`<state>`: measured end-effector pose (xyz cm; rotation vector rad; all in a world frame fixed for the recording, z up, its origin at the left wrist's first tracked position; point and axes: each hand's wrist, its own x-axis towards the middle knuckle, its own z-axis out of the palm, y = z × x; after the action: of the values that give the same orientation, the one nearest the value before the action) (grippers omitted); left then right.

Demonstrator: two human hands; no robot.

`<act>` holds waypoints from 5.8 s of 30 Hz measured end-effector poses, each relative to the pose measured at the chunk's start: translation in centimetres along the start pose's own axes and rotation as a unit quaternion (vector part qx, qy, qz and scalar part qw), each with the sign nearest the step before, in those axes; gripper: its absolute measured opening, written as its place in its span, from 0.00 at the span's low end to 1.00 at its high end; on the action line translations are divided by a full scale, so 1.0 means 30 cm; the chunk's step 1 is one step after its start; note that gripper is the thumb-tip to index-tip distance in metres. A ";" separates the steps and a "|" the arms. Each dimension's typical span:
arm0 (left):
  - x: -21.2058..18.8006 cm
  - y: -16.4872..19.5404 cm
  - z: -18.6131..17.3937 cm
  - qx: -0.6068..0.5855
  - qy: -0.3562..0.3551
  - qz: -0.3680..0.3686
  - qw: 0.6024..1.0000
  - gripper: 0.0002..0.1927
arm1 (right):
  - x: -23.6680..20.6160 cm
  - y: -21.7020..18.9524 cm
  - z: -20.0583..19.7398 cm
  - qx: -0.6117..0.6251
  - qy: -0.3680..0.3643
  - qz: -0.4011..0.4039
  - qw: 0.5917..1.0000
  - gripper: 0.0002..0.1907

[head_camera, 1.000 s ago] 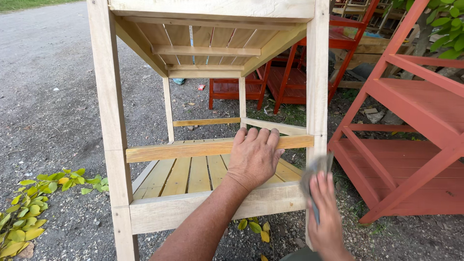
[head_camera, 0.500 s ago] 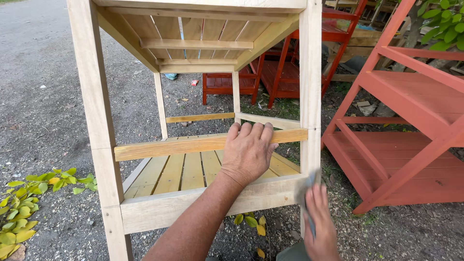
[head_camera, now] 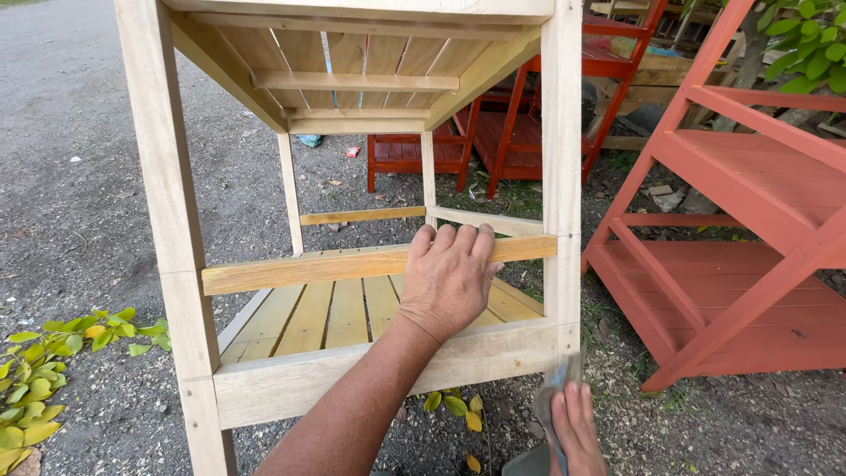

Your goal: The person sands the frame and shelves of a wooden shelving unit using a sanding block. They work on vertical posts, horizontal supports, and shelf edges, moving the block back and forth to smooth the surfaces.

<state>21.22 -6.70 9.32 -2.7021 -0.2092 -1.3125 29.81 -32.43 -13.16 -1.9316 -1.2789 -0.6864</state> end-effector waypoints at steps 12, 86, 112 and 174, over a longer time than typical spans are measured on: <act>-0.002 0.000 -0.002 -0.004 0.003 0.003 1.000 0.24 | 0.096 -0.013 -0.034 0.004 -0.007 0.004 1.000 0.36; -0.065 0.250 0.068 -0.086 -0.274 0.050 0.957 0.45 | 0.269 -0.236 -0.103 -0.334 -0.414 -0.106 0.840 0.11; -0.078 0.257 0.074 -0.109 -0.275 0.042 0.954 0.45 | 0.292 -0.239 -0.068 -0.299 -0.341 -0.109 0.884 0.10; -0.075 0.256 0.056 -0.121 -0.290 0.052 0.948 0.45 | 0.176 -0.158 -0.192 -0.141 -0.303 -0.040 0.942 0.12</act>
<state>22.53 -14.10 6.09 -3.1893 0.0467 -0.5111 27.11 -32.86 -4.45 -2.4535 -1.7047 -0.3232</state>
